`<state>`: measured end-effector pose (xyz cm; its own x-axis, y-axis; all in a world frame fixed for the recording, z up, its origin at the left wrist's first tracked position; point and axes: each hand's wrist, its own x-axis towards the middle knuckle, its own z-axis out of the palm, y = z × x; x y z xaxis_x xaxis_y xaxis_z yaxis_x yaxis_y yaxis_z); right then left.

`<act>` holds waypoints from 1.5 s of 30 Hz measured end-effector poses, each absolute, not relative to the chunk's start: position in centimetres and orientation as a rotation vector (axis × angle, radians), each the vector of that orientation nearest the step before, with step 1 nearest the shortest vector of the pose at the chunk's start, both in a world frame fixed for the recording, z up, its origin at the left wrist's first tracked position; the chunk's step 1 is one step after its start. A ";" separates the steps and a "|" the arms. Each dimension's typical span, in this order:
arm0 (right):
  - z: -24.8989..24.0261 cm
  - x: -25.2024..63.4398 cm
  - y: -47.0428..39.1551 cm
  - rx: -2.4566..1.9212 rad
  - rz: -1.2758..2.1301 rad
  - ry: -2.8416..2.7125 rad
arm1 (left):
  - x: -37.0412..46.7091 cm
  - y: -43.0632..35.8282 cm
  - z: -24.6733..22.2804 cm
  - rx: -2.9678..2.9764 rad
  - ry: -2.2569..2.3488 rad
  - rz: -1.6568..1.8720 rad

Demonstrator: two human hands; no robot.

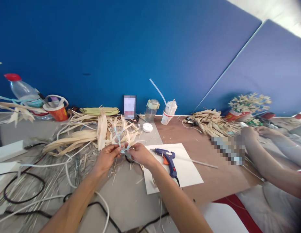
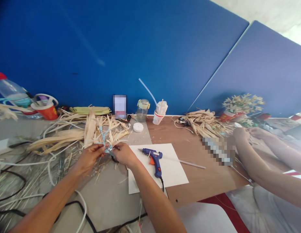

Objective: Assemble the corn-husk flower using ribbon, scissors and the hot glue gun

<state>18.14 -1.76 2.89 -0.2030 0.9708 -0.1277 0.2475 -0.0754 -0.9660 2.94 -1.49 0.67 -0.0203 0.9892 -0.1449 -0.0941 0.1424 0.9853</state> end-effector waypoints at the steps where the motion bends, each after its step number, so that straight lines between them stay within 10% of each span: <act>1: 3.2 18.2 -1.8 -1.354 1.384 -1.565 | 2.9 -1.5 0.7 1.023 1.216 1.162; 5: 3.9 18.3 -2.2 -1.379 1.420 -1.762 | 2.6 -1.4 0.4 1.034 1.218 1.151; 13: 4.7 21.2 -4.8 -1.741 0.039 -2.390 | 2.3 -1.3 -0.2 1.037 1.202 1.174; 21: 4.8 26.1 -4.4 -1.881 -0.156 -1.969 | 2.5 -1.5 0.0 1.040 1.197 1.173; 38: 2.9 20.0 1.7 -1.071 2.001 -1.370 | 2.3 -1.4 -0.5 1.095 1.148 1.089; 45: 1.5 17.8 2.2 -1.102 2.275 -1.177 | 2.2 -1.3 -0.1 1.155 1.234 1.081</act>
